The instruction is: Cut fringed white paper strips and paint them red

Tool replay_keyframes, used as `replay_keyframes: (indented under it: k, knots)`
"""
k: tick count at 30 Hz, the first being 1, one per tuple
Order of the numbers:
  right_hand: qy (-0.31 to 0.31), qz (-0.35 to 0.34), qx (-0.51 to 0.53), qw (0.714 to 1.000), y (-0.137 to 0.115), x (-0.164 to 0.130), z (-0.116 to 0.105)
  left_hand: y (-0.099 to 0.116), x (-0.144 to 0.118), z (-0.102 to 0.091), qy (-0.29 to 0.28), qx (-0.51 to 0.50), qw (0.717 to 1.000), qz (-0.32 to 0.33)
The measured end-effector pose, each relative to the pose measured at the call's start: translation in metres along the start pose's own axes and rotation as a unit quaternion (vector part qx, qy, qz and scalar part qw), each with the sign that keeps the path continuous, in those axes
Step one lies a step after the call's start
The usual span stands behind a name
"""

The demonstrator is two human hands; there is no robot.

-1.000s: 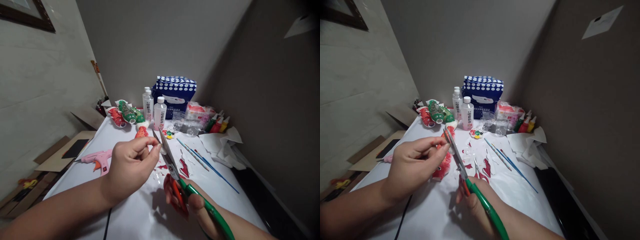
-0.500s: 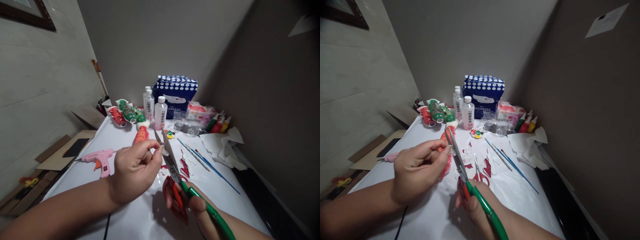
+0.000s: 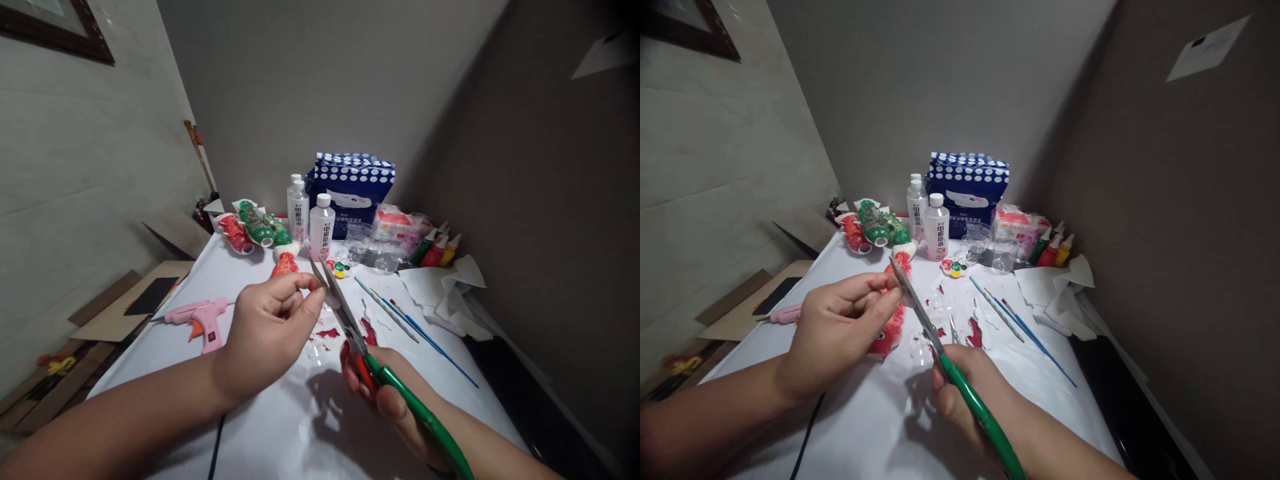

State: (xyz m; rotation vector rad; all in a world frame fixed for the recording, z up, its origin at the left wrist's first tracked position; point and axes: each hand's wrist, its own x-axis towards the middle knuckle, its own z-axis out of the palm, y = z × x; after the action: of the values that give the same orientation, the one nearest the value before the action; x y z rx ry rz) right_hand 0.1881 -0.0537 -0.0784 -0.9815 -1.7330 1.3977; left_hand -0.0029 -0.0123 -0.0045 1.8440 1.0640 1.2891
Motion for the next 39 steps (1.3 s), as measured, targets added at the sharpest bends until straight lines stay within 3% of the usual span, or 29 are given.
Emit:
replay_keyframes:
  k: [6, 12, 18, 28, 36, 39]
  knots:
    - [0.021, -0.023, -0.005, 1.0, -0.007, 0.002, 0.008, 0.003, 0.008, 0.0, -0.101, -0.09, 0.979, -0.15]
    - [0.068, 0.047, -0.014, 0.996, -0.012, 0.006, 0.01, 0.002, 0.004, 0.0, -0.095, -0.112, 0.973, -0.179]
    - [0.065, 0.055, 0.003, 0.996, 0.0, 0.006, 0.007, 0.0, 0.007, 0.0, -0.12, -0.206, 0.943, -0.233]
    - [0.053, 0.002, -0.044, 0.998, -0.011, 0.004, 0.007, 0.003, 0.007, -0.002, -0.115, -0.161, 0.961, -0.192]
    - [-0.011, 0.006, 0.0, 1.0, -0.009, -0.001, -0.003, 0.0, 0.009, -0.006, -0.105, -0.124, 0.971, -0.178]
    - [-0.001, 0.021, 0.047, 0.999, 0.003, -0.002, 0.001, -0.002, 0.01, -0.006, -0.118, -0.161, 0.961, -0.189]
